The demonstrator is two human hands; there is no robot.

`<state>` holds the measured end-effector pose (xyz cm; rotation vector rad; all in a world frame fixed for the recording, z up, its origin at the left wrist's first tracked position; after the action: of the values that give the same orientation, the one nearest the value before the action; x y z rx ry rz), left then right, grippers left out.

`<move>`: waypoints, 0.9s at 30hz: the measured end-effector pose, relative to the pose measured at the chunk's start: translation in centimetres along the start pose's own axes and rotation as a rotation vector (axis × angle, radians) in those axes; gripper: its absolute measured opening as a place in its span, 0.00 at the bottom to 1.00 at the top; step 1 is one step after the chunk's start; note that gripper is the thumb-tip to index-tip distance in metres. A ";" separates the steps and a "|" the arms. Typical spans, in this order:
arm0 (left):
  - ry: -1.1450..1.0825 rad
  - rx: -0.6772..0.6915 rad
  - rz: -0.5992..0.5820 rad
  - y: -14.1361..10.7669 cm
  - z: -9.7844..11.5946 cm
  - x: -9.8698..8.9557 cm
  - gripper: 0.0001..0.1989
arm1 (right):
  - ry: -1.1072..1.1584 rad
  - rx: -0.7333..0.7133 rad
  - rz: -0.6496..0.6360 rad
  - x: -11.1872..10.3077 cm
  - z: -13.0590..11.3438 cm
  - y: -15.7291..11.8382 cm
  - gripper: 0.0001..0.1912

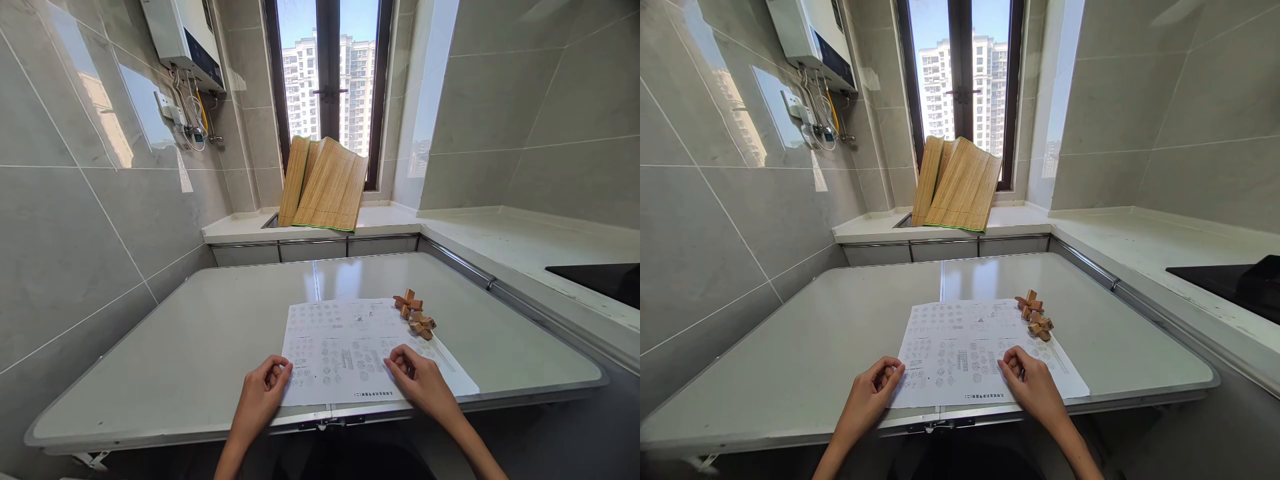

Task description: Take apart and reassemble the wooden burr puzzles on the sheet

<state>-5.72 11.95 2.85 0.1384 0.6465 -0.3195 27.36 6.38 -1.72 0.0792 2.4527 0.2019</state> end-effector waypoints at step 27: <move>-0.003 -0.003 -0.024 0.2 -0.6 0.3 0.22 | 0.047 0.020 -0.014 0.1 0.0 0.0 0.17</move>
<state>-5.79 12.21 2.24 0.1270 0.6465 -0.3416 27.31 6.40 -1.80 0.0668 2.5016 0.1751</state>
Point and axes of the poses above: each hand's wrist, its own y-axis towards the middle knuckle, its own x-axis out of the palm, z = x × y, the point moved 9 cm from there along y, towards the middle knuckle, and after that the axes turned 12 degrees about -z, right-handed, at the moved point
